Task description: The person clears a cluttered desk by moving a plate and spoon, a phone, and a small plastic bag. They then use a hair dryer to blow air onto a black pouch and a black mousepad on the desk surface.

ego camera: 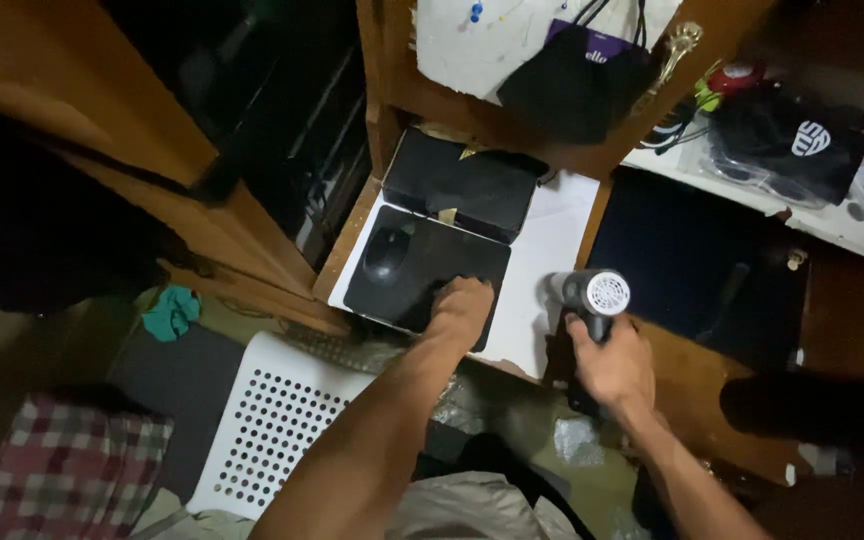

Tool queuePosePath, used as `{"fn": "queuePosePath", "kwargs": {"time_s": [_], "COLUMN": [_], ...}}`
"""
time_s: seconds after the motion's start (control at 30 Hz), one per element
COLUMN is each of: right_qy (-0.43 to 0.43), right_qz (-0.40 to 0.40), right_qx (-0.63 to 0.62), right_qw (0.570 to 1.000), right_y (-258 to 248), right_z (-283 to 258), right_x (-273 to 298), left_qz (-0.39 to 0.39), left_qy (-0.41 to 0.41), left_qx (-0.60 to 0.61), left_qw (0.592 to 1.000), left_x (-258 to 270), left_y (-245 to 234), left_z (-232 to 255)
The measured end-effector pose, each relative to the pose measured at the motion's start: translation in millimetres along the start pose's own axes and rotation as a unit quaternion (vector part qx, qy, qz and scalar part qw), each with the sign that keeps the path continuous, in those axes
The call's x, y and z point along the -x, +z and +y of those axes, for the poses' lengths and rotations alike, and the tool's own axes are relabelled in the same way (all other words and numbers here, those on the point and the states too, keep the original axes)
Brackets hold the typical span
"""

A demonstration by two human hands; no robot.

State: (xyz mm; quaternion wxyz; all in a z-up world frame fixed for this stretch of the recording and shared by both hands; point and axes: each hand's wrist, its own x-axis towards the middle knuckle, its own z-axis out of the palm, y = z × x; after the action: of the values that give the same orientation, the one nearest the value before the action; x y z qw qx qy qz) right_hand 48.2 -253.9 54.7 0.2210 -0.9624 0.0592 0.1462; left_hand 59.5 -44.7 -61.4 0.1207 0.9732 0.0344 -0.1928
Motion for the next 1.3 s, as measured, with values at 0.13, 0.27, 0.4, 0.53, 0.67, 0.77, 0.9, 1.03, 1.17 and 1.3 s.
{"fn": "queuePosePath", "kwargs": {"time_s": [0.13,0.27,0.4,0.53,0.67,0.77,0.9,1.03,1.17,1.3], "right_qy": [0.055,-0.005,-0.028,0.028,0.047,0.045,0.061,0.08,0.098,0.128], "right_qz": [-0.017,0.071,0.057,-0.099,-0.161,-0.159,-0.141,-0.149,-0.149,-0.157], "right_qx": [-0.052,-0.109,-0.092,-0.237,-0.19,-0.2,-0.222,-0.237,-0.229,-0.237], "right_qw": [0.997,0.991,0.994,0.966,0.967,0.966,0.963,0.957,0.957,0.95], "right_y": [-9.1,-11.4,-28.1,-103.7,-148.4,-160.5,-163.2,-151.2,-138.0,-124.6], "right_z": [-0.7,17.8,36.0,-16.1,-53.3,-65.6,-67.8,-50.7,-34.6,-20.4], "right_x": [9.1,-17.1,-83.9,-70.1,-66.7,-65.2,-59.6,-61.4,-64.9,-70.6], "left_qz": [0.0,0.049,-0.048,-0.032,0.0,0.022,-0.018,0.012,-0.007,0.025], "left_qy": [-0.014,-0.111,0.015,0.021,0.085,0.1,0.109,0.109,0.128,0.111], "left_qx": [0.009,0.115,-0.142,-0.086,0.003,-0.012,0.011,0.053,0.005,-0.044], "left_qw": [1.0,0.986,0.989,0.996,0.996,0.995,0.994,0.993,0.992,0.992], "left_x": [-11.3,-24.0,-33.5,-37.6,-58.6,-69.7,-61.6,-38.9,-5.3,-30.9], "left_y": [12.2,41.2,15.4,-40.8,-68.9,-56.6,-23.7,-12.4,-46.6,-19.4], "left_z": [5.9,21.8,40.0,52.0,50.8,51.1,62.8,77.2,88.8,96.4]}}
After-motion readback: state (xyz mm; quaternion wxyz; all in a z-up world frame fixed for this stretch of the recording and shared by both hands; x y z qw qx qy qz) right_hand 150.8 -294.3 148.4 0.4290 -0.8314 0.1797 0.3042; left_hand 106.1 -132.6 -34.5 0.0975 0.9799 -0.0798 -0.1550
